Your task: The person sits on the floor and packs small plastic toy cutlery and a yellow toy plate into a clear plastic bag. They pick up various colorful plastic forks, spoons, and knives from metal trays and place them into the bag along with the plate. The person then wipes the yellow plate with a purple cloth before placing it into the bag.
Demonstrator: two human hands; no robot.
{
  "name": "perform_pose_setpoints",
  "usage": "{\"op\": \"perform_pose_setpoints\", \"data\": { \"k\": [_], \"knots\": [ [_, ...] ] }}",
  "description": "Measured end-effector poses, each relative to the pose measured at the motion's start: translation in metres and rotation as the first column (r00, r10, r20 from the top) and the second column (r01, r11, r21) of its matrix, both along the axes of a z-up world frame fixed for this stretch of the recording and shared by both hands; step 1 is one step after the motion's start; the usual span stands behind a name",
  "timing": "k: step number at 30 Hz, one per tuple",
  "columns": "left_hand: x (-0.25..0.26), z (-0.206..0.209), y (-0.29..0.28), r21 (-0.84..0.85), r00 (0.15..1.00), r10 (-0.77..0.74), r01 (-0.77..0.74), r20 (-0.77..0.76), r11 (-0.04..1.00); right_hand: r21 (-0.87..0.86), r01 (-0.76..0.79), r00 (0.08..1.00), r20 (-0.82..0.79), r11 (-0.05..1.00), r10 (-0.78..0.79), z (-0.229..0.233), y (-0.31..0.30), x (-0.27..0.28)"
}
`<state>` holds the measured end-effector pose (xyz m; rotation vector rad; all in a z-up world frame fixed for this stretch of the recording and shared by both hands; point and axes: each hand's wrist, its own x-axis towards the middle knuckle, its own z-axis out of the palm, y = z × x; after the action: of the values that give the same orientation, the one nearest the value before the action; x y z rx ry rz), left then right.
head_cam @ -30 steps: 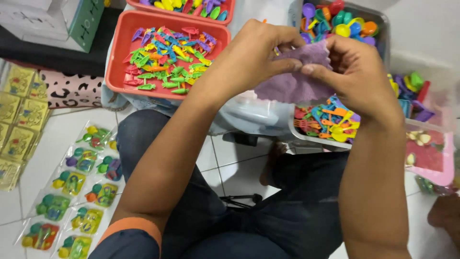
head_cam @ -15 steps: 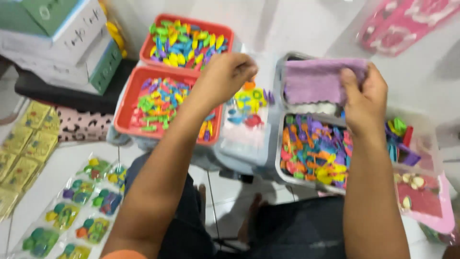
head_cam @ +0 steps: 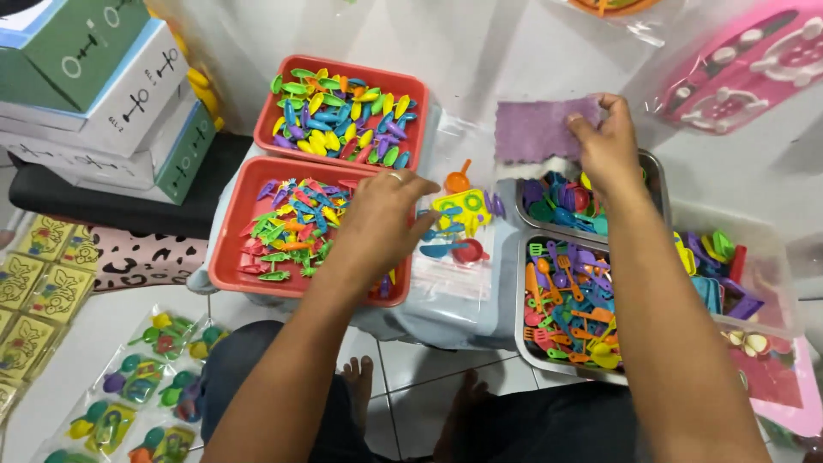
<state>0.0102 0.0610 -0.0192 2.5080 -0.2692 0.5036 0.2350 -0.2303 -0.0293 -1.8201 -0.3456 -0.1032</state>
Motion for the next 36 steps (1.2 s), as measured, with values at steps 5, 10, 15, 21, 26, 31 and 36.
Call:
{"op": "perform_pose_setpoints", "data": {
  "k": [5, 10, 15, 21, 26, 31, 36],
  "knots": [
    [0.003, -0.017, -0.021, 0.134, 0.98, -0.018, 0.046, -0.2, 0.99, -0.637, 0.235, 0.933, 0.361, 0.734, 0.015, 0.023, 0.019, -0.079],
    [-0.005, -0.031, -0.047, 0.458, 0.986, 0.107, -0.035, -0.132, 0.888, -0.753, -0.245, 0.888, 0.078, 0.611, 0.453, 0.02, 0.054, -0.147],
    [-0.006, -0.03, -0.054, 0.509, 0.955, 0.243, -0.125, -0.172, 0.852, -0.863, -0.343, 0.837, -0.103, 0.37, 0.537, -0.012, 0.063, -0.135],
    [-0.006, -0.027, -0.057, 0.494, 0.961, 0.216, -0.104, -0.174, 0.863, -0.865, -0.206, 0.926, -0.021, 0.457, 0.377, -0.016, 0.07, -0.119],
    [-0.003, -0.033, -0.046, 0.343, 0.988, 0.111, -0.069, -0.104, 0.937, -0.877, -0.226, 0.882, 0.002, 0.425, 0.472, 0.008, 0.067, -0.142],
    [-0.001, -0.02, -0.029, 0.137, 0.999, 0.033, -0.038, 0.039, 0.99, -0.878, -0.318, 0.772, -0.022, 0.356, 0.635, -0.021, 0.054, -0.17],
    [0.0, -0.013, -0.013, -0.047, 0.997, -0.037, 0.041, 0.071, 0.998, -0.85, -0.303, 0.831, -0.013, 0.432, 0.557, -0.037, 0.046, -0.165]
  ]
}}
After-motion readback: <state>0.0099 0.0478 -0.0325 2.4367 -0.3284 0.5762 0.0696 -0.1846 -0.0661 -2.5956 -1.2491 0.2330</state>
